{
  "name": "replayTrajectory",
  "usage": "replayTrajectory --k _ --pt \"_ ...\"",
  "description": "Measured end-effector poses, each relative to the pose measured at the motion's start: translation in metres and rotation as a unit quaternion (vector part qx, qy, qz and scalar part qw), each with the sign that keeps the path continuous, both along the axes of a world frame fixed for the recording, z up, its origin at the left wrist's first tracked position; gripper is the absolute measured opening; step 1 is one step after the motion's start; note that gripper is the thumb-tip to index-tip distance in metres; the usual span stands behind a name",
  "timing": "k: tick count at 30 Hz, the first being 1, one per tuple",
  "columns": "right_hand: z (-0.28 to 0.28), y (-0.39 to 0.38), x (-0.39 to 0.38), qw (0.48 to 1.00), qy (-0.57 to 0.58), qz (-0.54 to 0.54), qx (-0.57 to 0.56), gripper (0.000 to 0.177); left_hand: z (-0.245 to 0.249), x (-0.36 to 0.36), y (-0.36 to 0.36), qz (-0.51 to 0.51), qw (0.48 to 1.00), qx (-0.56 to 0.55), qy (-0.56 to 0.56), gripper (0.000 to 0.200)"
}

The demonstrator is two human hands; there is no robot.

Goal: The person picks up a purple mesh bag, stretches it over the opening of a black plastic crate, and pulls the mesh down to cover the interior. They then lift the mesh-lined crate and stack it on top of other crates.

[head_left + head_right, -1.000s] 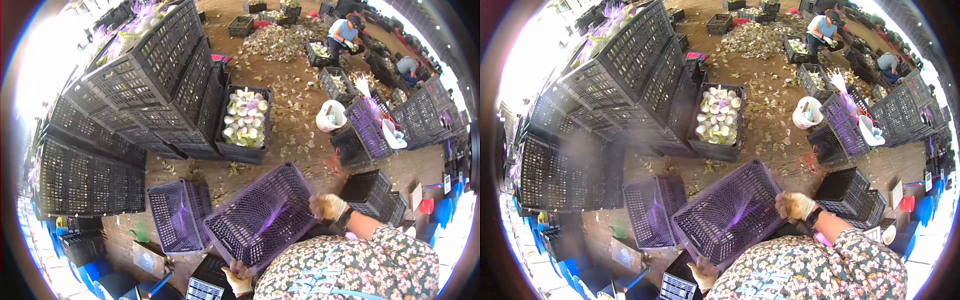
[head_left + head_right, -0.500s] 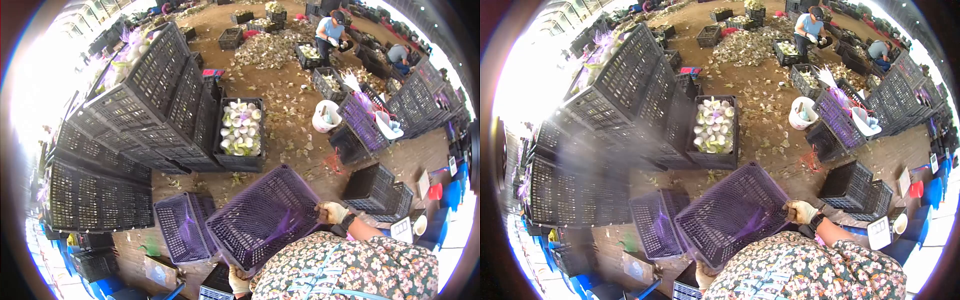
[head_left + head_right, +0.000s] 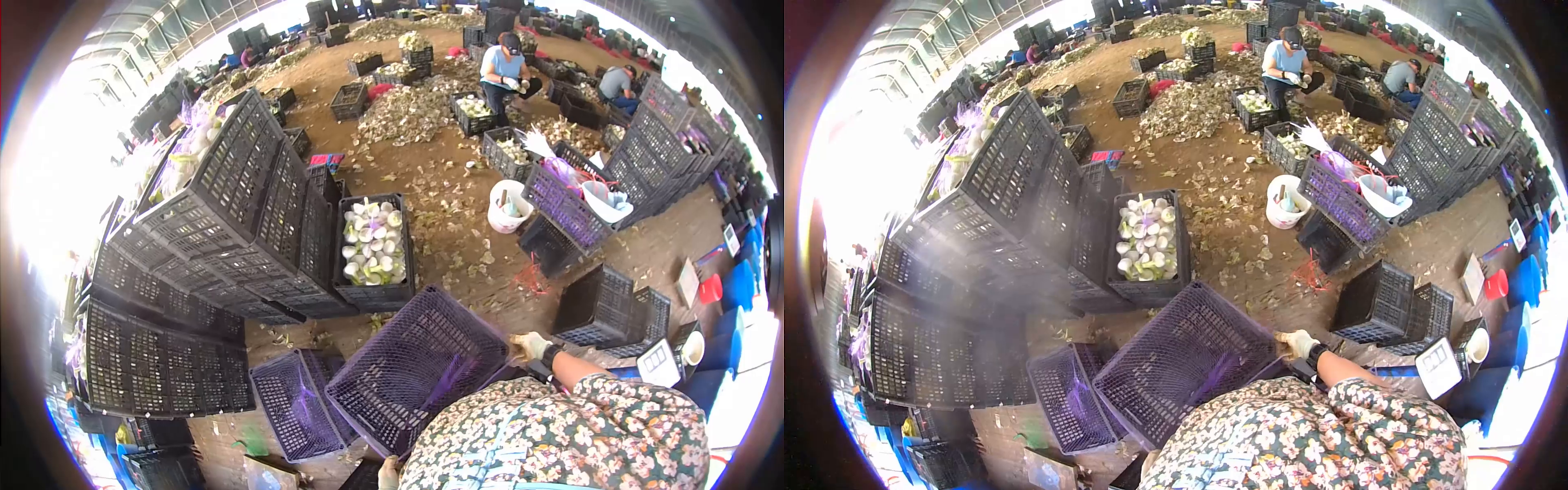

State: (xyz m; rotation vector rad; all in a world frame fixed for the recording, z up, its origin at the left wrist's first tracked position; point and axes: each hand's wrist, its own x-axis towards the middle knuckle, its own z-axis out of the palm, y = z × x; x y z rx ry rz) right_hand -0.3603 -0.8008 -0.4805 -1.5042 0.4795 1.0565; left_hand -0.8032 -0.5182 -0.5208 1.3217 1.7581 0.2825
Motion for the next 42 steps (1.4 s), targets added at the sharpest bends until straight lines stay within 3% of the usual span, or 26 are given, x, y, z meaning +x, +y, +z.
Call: replayTrajectory --k 3,6,7,8,10,11,12,14,15,16,18,21,24,25,27,28,29,30,32,33,34,35,37,39,40,42 --pt "-0.013 0.003 -0.008 0.997 0.077 -0.014 0.013 0.051 -0.012 -0.003 -0.012 0.050 0.991 -0.034 -0.120 0.031" --pt "-0.024 0.010 0.003 0.995 0.079 0.014 0.053 0.055 -0.021 -0.010 -0.024 0.109 0.965 -0.069 -0.229 0.031" --pt "0.008 0.017 -0.002 0.969 -0.188 0.135 0.086 0.059 -0.024 -0.013 -0.023 0.128 0.953 -0.079 -0.262 0.031" --pt "0.016 0.030 0.002 0.988 -0.036 0.131 -0.071 0.064 -0.028 -0.018 -0.024 0.148 0.940 -0.091 -0.294 0.031" --pt "0.014 0.040 0.005 0.983 -0.090 0.129 -0.098 0.068 -0.028 -0.028 -0.034 0.200 0.907 -0.115 -0.353 0.031" --pt "0.012 0.045 0.006 0.981 -0.113 0.113 -0.107 0.068 -0.021 -0.039 -0.033 -0.096 0.967 0.152 -0.181 0.025" --pt "-0.037 0.030 0.017 0.907 -0.319 0.252 -0.108 0.061 0.004 -0.031 -0.025 -0.375 0.844 0.382 0.030 0.020" --pt "-0.086 0.029 0.026 0.928 -0.269 0.207 -0.156 0.045 0.016 -0.017 -0.009 -0.218 0.956 0.183 -0.072 0.017" --pt "-0.086 0.036 0.024 0.929 -0.278 0.194 -0.148 0.038 0.016 -0.016 -0.001 -0.005 0.984 0.026 -0.174 0.019" --pt "-0.074 0.042 0.025 0.930 -0.288 0.179 -0.142 0.032 0.015 -0.012 0.004 0.209 0.932 -0.126 -0.269 0.023" --pt "-0.031 0.061 0.018 0.936 -0.281 0.117 -0.175 0.028 0.015 -0.005 0.002 0.222 0.908 -0.138 -0.326 0.023" --pt "-0.037 0.063 0.010 0.955 -0.232 0.023 -0.182 0.030 0.001 -0.006 -0.006 0.274 0.884 -0.159 -0.343 0.030" --pt "-0.108 0.031 0.025 0.896 -0.287 0.142 -0.307 0.030 -0.004 -0.007 -0.005 0.255 0.894 -0.155 -0.336 0.034" --pt "-0.108 0.035 0.032 0.894 -0.287 0.152 -0.310 0.030 -0.010 -0.018 0.000 0.219 0.886 -0.190 -0.361 0.037" --pt "-0.093 0.045 0.055 0.828 -0.408 0.239 -0.301 0.025 -0.021 -0.037 0.014 0.191 0.903 -0.234 -0.305 0.033" --pt "-0.092 0.047 0.077 0.798 -0.460 0.214 -0.324 0.025 -0.033 -0.049 0.026 0.183 0.898 -0.267 -0.297 0.031" --pt "-0.071 0.066 0.098 0.830 -0.422 0.160 -0.326 0.026 -0.043 -0.059 0.038 0.149 0.921 -0.277 -0.229 0.029" --pt "-0.052 0.088 0.115 0.863 -0.437 0.127 -0.218 0.029 -0.050 -0.067 0.051 0.113 0.938 -0.285 -0.161 0.027" --pt "0.054 0.172 0.093 0.791 -0.537 0.225 -0.188 0.033 -0.046 -0.066 0.082 0.085 0.949 -0.289 -0.088 0.024" --pt "0.098 0.209 0.068 0.789 -0.545 0.253 -0.130 0.034 -0.053 -0.069 0.094 0.045 0.952 -0.295 -0.072 0.025" --pt "0.126 0.236 0.049 0.702 -0.629 0.327 -0.060 0.039 -0.054 -0.071 0.104 0.082 0.934 -0.317 -0.143 0.028" --pt "0.171 0.274 0.036 0.571 -0.645 0.507 -0.013 0.045 -0.051 -0.067 0.108 0.047 0.941 -0.302 -0.147 0.027" --pt "0.162 0.309 0.006 0.470 -0.607 0.635 0.089 0.063 -0.045 -0.058 0.105 0.014 0.947 -0.281 -0.153 0.027" --pt "0.142 0.329 -0.025 0.379 -0.617 0.680 0.114 0.073 -0.041 -0.051 0.096 0.070 0.903 -0.317 -0.281 0.029" --pt "0.120 0.335 -0.032 0.326 -0.633 0.690 0.131 0.054 -0.043 -0.056 0.095 0.097 0.873 -0.333 -0.342 0.035" --pt "0.085 0.350 -0.033 0.235 -0.635 0.724 0.133 0.027 -0.015 -0.049 0.099 0.057 0.878 -0.329 -0.343 0.038"
